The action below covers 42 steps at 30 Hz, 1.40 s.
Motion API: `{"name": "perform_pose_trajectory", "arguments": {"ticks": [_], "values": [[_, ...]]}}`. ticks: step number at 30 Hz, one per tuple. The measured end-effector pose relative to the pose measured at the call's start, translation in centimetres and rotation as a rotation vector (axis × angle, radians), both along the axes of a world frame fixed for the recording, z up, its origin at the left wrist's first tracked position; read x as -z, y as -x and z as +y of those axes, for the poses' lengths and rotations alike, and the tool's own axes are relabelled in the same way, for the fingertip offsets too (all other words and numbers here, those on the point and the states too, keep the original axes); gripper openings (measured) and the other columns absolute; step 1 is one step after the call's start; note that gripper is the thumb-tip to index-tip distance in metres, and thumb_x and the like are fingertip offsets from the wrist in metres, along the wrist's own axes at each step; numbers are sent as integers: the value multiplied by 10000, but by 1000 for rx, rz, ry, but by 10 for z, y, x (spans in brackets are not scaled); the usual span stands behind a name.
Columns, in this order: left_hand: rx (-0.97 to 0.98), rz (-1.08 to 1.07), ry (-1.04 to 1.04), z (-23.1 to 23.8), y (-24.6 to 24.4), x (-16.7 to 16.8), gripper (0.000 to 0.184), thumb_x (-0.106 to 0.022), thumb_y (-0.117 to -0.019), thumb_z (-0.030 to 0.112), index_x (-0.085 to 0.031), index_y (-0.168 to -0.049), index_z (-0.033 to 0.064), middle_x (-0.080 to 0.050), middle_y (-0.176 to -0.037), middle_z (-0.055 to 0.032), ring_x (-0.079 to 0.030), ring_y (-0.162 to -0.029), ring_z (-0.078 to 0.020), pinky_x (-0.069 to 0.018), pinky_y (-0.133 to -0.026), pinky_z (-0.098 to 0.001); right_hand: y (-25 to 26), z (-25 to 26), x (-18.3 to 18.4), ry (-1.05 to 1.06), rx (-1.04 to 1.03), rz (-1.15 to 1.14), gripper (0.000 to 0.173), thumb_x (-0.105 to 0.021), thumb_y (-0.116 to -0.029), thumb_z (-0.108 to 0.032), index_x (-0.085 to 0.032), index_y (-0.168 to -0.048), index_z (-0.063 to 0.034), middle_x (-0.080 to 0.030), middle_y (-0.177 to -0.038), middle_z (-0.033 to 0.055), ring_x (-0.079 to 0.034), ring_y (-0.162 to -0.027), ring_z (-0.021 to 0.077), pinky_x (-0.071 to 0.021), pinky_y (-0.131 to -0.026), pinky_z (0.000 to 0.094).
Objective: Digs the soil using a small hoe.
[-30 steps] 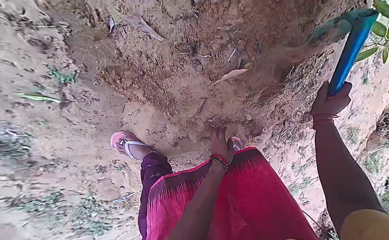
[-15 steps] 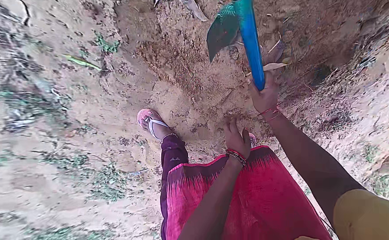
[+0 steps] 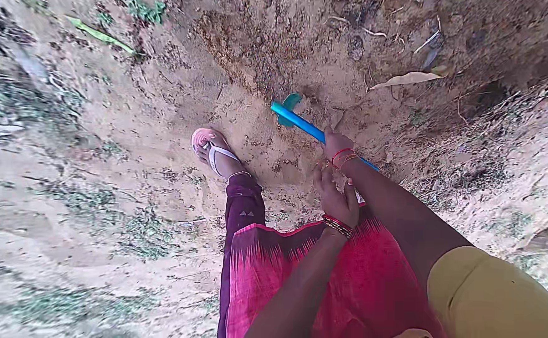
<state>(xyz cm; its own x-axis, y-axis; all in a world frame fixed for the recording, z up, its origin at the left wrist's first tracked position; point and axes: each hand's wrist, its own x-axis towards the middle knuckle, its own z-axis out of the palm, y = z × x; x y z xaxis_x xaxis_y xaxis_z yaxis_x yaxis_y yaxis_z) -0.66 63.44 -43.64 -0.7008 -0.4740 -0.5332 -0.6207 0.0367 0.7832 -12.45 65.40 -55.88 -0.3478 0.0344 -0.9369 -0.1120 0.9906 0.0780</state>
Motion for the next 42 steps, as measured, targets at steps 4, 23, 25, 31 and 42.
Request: {"name": "perform_pose_trajectory", "arguments": {"ticks": [4,23,25,31,42], "values": [[60,0,17,0,4,1,543,-579,-903,85,-463,-1370,-166,-339,-1514,-390,-580,-1208,-367,-558,-843,-374,-7,25,-14,-13,-9,-51,513,-562,-1041,-149,-410,-1520,-41,-671,-1236,286,-661,-1153,482,-526,-906,645],[142,84,4,11,11,-6,610,-564,-928,93,-367,-1435,-184,-255,-1558,-416,-582,-1210,-394,-549,-880,-411,33,258,-213,-264,-318,64,282,-624,-1030,-184,-638,-1210,32,-688,-1089,312,-677,-1009,530,-512,-800,668],[146,103,40,16,13,-2,613,-559,-916,105,-376,-1421,-188,-271,-1539,-425,-596,-1165,-384,-547,-845,-400,35,297,-251,-226,-148,374,265,-686,-966,-148,-668,-1086,87,-691,-974,349,-678,-919,579,-481,-711,721],[176,98,63,20,12,1,620,-570,-917,105,-371,-1423,-193,-268,-1546,-422,-588,-1192,-402,-553,-864,-416,36,341,-240,-199,508,1220,470,-603,-1032,-262,-577,-1232,163,-650,-1012,353,-647,-910,428,-479,-866,574],[148,64,17,15,15,-3,643,-573,-921,110,-355,-1459,-167,-274,-1558,-396,-587,-1182,-377,-548,-854,-404,118,305,-236,406,1279,1845,194,-520,-1085,-167,-425,-1221,-67,-432,-620,-42,-463,-449,68,-491,-474,254]]}}
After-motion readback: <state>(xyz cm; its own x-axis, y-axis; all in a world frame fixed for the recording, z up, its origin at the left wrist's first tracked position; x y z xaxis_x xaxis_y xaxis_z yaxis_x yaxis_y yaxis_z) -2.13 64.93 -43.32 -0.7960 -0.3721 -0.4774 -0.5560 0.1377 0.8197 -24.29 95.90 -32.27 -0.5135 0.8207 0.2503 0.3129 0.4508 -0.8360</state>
